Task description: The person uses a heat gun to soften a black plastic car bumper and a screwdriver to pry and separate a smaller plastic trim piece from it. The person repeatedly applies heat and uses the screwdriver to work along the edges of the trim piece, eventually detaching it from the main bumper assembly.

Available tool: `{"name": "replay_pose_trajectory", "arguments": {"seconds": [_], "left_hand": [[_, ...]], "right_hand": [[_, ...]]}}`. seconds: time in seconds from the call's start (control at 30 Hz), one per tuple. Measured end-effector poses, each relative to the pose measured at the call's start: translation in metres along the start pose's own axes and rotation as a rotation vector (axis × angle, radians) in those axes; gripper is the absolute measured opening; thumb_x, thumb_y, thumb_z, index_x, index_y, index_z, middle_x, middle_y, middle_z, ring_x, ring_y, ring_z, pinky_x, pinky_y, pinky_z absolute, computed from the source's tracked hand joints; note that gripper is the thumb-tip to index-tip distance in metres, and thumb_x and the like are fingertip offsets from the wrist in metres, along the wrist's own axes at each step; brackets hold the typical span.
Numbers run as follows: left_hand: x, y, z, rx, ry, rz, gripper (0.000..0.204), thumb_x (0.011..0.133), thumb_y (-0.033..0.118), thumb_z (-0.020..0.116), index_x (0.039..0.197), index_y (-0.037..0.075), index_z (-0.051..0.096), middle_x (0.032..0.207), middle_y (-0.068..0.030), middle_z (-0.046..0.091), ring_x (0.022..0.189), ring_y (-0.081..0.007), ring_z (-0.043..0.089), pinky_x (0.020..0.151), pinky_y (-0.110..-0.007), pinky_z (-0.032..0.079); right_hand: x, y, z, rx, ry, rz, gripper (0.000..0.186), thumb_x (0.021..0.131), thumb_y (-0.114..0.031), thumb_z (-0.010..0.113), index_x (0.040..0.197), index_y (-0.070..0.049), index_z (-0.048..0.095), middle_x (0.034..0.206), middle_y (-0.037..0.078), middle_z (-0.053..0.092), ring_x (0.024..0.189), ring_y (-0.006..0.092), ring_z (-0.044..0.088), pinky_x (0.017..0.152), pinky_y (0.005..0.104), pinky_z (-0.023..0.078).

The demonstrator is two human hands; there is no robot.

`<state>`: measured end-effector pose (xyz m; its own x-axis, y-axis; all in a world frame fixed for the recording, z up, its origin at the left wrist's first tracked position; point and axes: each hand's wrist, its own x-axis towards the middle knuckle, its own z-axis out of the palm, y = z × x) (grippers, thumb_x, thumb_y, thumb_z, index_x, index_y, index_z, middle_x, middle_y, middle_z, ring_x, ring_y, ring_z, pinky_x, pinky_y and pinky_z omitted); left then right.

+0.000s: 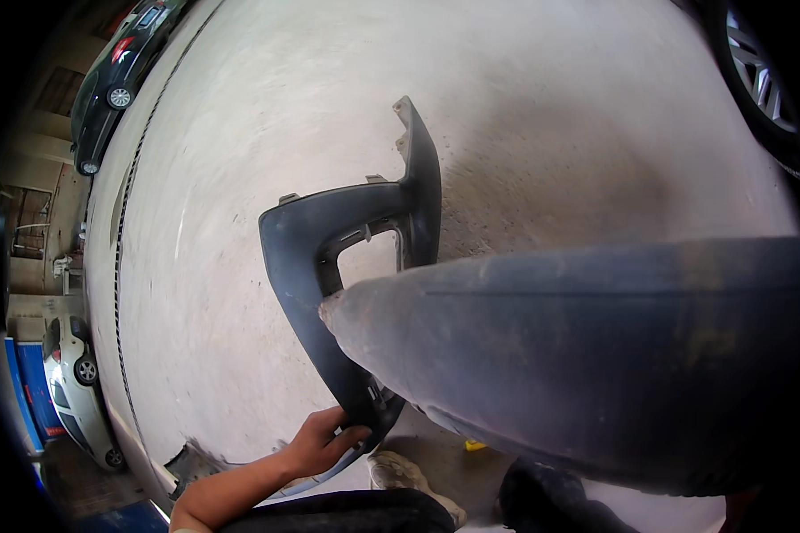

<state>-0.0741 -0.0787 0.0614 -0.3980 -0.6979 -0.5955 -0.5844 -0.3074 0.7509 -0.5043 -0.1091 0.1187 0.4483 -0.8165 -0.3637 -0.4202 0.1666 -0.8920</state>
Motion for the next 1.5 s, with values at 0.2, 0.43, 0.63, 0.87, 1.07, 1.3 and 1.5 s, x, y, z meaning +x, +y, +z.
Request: {"name": "replay_pose_trajectory", "arguments": {"seconds": [0.2, 0.43, 0.63, 0.87, 1.07, 1.3, 1.5], "left_hand": [[0.000, -0.008, 0.001, 0.019, -0.008, 0.011, 0.024, 0.095, 0.021, 0.064, 0.108, 0.001, 0.062, 0.089, -0.0168, 0.066, 0.081, -0.0261, 0.065, 0.075, -0.037, 0.051], [0.000, -0.005, 0.000, 0.017, 0.004, -0.003, 0.024, 0.094, 0.023, 0.066, 0.103, 0.001, 0.064, 0.089, -0.0175, 0.066, 0.081, -0.0260, 0.065, 0.074, -0.037, 0.050], [0.000, -0.013, 0.004, -0.022, 0.030, 0.015, 0.025, 0.094, 0.024, 0.067, 0.103, 0.001, 0.064, 0.089, -0.0179, 0.066, 0.081, -0.0278, 0.065, 0.073, -0.037, 0.050], [0.001, -0.014, 0.003, -0.006, 0.015, 0.001, 0.026, 0.093, 0.026, 0.067, 0.102, 0.001, 0.064, 0.088, -0.0194, 0.065, 0.080, -0.0308, 0.064, 0.072, -0.038, 0.050], [0.001, -0.011, 0.001, 0.021, 0.016, 0.000, 0.027, 0.093, 0.027, 0.067, 0.098, 0.001, 0.063, 0.085, -0.0201, 0.064, 0.077, -0.0327, 0.062, 0.070, -0.039, 0.048], [0.001, -0.016, 0.003, 0.018, 0.019, 0.017, 0.025, 0.093, 0.024, 0.066, 0.099, 0.000, 0.063, 0.084, -0.0178, 0.064, 0.076, -0.0285, 0.062, 0.069, -0.037, 0.048], [0.001, -0.012, 0.002, 0.016, 0.026, 0.005, 0.027, 0.093, 0.028, 0.067, 0.098, 0.001, 0.063, 0.086, -0.0198, 0.064, 0.078, -0.0339, 0.062, 0.070, -0.040, 0.048]], "right_hand": [[0.001, -0.007, -0.001, -0.032, -0.002, 0.005, 0.050, 0.080, -0.009, 0.075, 0.125, -0.001, 0.056, 0.106, 0.015, 0.066, 0.092, 0.0250, 0.065, 0.079, 0.0359, 0.053], [-0.001, -0.011, -0.004, -0.055, 0.003, 0.009, 0.050, 0.080, -0.009, 0.075, 0.125, -0.001, 0.056, 0.105, 0.015, 0.066, 0.091, 0.0247, 0.065, 0.078, 0.0356, 0.053], [-0.002, -0.015, -0.007, -0.065, 0.007, 0.003, 0.050, 0.080, -0.009, 0.075, 0.125, -0.001, 0.056, 0.104, 0.015, 0.066, 0.090, 0.0246, 0.065, 0.077, 0.0354, 0.053], [0.006, -0.019, -0.005, -0.076, -0.011, 0.004, 0.050, 0.080, -0.009, 0.075, 0.125, -0.001, 0.055, 0.104, 0.015, 0.066, 0.088, 0.0243, 0.065, 0.075, 0.0351, 0.053], [0.008, -0.021, -0.006, -0.082, -0.012, 0.006, 0.050, 0.080, -0.009, 0.075, 0.125, -0.001, 0.055, 0.103, 0.015, 0.066, 0.087, 0.0242, 0.065, 0.074, 0.0348, 0.053], [0.005, -0.022, -0.008, -0.081, -0.005, -0.001, 0.050, 0.080, -0.009, 0.075, 0.125, -0.001, 0.055, 0.102, 0.014, 0.066, 0.086, 0.0239, 0.065, 0.073, 0.0346, 0.053], [0.009, -0.024, -0.007, -0.087, -0.015, -0.008, 0.050, 0.080, -0.009, 0.074, 0.125, -0.001, 0.055, 0.102, 0.014, 0.065, 0.085, 0.0238, 0.065, 0.072, 0.0343, 0.053]]}}
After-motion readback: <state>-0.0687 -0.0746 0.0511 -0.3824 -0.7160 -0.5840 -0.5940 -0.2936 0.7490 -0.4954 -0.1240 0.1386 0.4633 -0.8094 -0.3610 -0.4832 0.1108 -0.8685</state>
